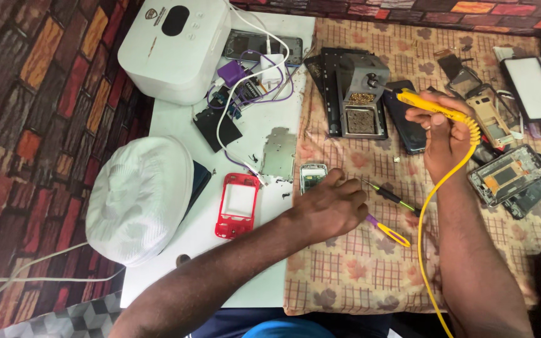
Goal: The person uses a screwdriver to adjust components on a smartphone motherboard, then uses a toothbrush to clean the board, and finally applies a soldering iron to specific points on the circuit. The work is performed on a cluttered workbench with various phone parts and tools visible.
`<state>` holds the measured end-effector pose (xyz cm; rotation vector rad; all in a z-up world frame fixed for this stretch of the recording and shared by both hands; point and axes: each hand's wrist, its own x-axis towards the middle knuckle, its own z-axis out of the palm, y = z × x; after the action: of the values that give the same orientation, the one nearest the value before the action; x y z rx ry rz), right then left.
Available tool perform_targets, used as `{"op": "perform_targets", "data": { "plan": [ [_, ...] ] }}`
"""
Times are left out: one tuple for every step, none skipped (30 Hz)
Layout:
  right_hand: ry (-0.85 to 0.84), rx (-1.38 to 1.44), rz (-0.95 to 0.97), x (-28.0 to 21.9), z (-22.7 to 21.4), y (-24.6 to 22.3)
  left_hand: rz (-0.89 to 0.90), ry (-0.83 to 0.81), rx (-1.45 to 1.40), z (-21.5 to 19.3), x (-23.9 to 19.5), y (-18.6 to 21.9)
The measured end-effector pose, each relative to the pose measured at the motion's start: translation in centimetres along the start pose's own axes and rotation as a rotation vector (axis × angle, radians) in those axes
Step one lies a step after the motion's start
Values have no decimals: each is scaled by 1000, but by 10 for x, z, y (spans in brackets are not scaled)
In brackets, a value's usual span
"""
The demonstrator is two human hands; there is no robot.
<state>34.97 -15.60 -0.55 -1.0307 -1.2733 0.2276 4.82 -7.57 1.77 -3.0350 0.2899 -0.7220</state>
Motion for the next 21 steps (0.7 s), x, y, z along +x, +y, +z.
{"op": "perform_targets", "data": {
  "plan": [
    [-9, -11, -11, 0, 0, -1, -7, 39, 1, -2, 5, 1],
    [-17, -23, -22, -1, 0, -2, -14, 79, 2, -2, 10, 4],
    [-24, -35, -33, -2, -1, -2, -20, 118, 2, -2, 15, 5],
    [-11, -38, -32, -2, -1, -3, -31, 109, -13, -2, 18, 6],
    [2, -40, -31, -2, -2, -3, -41, 100, -29, -1, 21, 6],
    [16, -41, -28, -3, -2, -3, -52, 89, -45, 2, 23, 7],
    [17, -50, -26, -4, -4, -5, -58, 88, -50, 6, 27, 6],
    [14, -51, -22, -4, -4, -4, -70, 82, -53, 10, 30, 4],
    [11, -38, -22, -6, -1, -3, -83, 76, -55, 15, 31, 3],
    [5, -30, -27, -3, -2, -3, -76, 58, -70, 20, 34, 2],
    [-1, -9, -36, -3, -1, -2, -70, 41, -85, 25, 36, 0],
    [-4, 7, -46, -2, -3, -2, -57, 24, -103, 31, 38, 0],
    [-4, 0, -49, -1, -4, -2, -55, 41, -99, 36, 40, 0],
    [-3, -7, -44, -3, -4, -1, -54, 54, -102, 41, 39, 2],
    [3, -8, -35, -5, -4, -1, -53, 67, -106, 45, 39, 5],
    [8, -9, -28, -5, -4, 0, -44, 47, -78, 47, 38, 7],
    [17, -4, -18, -6, -3, 0, -34, 28, -51, 47, 36, 9],
    [25, 1, -10, -4, -1, 0, -25, 10, -20, 45, 35, 10],
    [32, -34, -8, -4, 1, 1, -28, 23, -56, 42, 33, 11],
    [38, -70, -4, -4, 2, 1, -32, 37, -93, 38, 31, 13],
    [44, -107, 0, -4, 3, 2, -36, 52, -131, 33, 28, 14]
  ]
}}
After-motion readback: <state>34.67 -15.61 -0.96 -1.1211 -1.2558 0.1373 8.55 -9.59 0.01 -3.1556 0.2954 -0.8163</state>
